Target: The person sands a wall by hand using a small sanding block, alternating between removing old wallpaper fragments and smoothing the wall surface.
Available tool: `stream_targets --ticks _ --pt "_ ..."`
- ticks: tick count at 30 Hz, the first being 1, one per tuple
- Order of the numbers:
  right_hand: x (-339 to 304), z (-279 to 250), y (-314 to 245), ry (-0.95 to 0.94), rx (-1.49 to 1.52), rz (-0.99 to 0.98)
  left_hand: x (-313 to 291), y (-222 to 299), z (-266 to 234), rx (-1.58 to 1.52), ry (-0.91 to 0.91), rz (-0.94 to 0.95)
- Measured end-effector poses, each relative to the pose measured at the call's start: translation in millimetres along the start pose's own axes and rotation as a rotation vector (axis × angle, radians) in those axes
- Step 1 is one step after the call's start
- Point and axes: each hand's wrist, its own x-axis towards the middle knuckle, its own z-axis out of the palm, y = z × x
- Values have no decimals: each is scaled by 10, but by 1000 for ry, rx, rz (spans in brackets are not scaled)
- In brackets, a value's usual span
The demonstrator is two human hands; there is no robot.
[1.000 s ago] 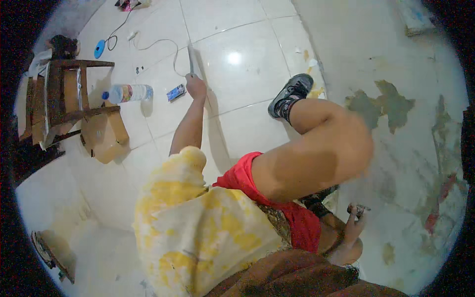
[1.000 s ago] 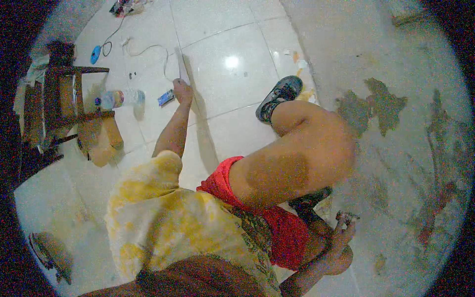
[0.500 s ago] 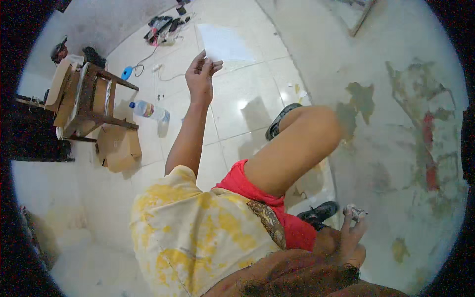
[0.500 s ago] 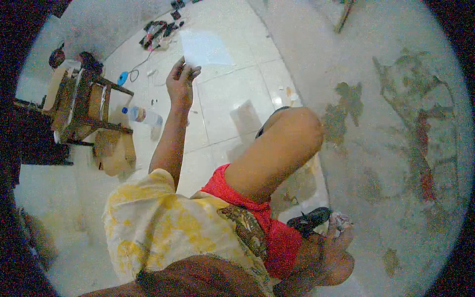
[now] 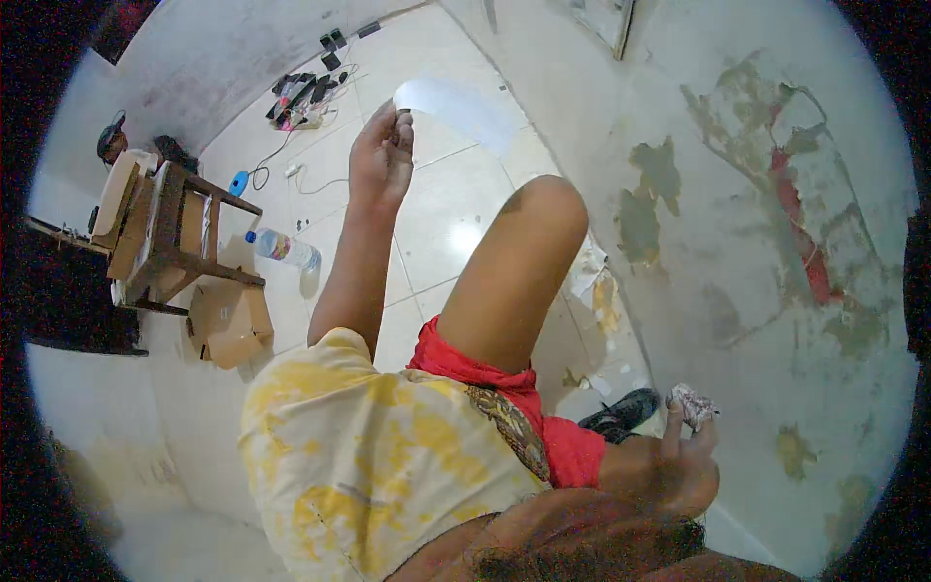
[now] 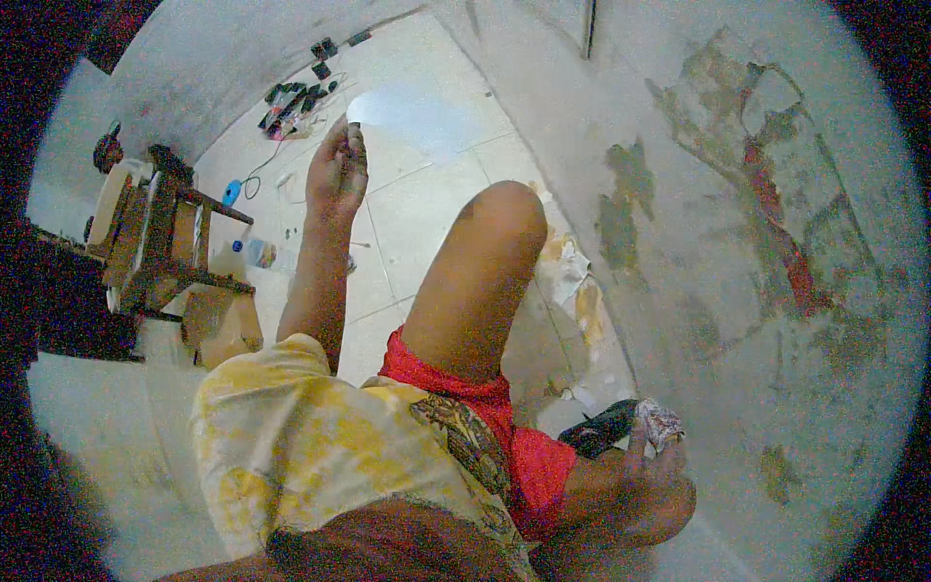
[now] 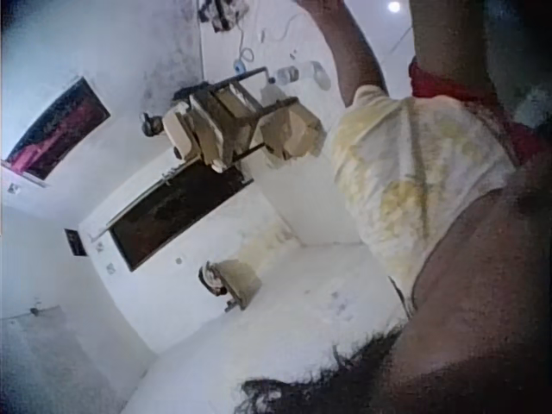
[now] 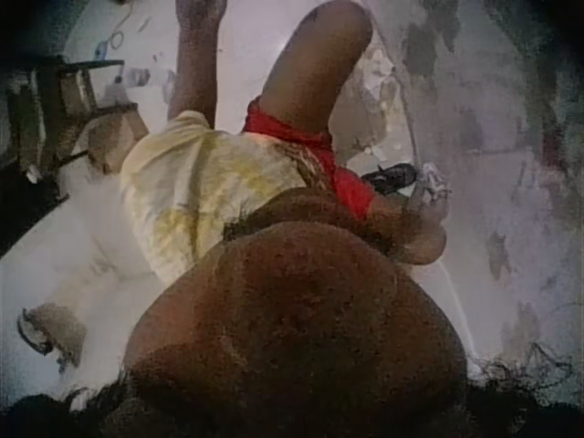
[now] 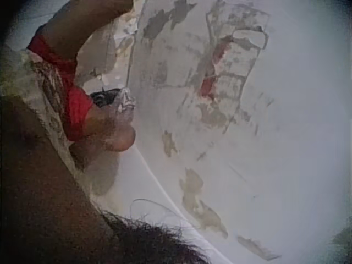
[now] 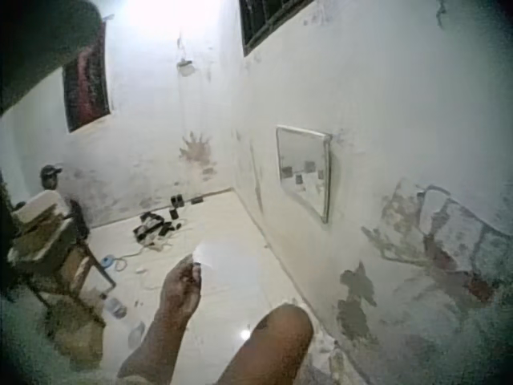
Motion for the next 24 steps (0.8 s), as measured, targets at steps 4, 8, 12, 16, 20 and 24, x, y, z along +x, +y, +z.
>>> stream_targets --ticks 4,8,12,16,20,24 --pt "-231 -20 514 65 -479 -165 14 51 -9 -256 -96 -165" --pt "-200 -100 402 10 -303 24 -11 101 25 -382 -127 -271" --pt "-202 -148 336 -1 -281 82 -6 67 11 -561 -217 -348" --pt "-195 -160 330 -10 -268 112 -26 68 31 -685 -188 -421" --pt "-148 -155 312 -24 -265 116 -82 103 61 -773 -144 -458" --pt "-134 -157 305 -35 -265 126 -40 71 8 -721 -156 -455"
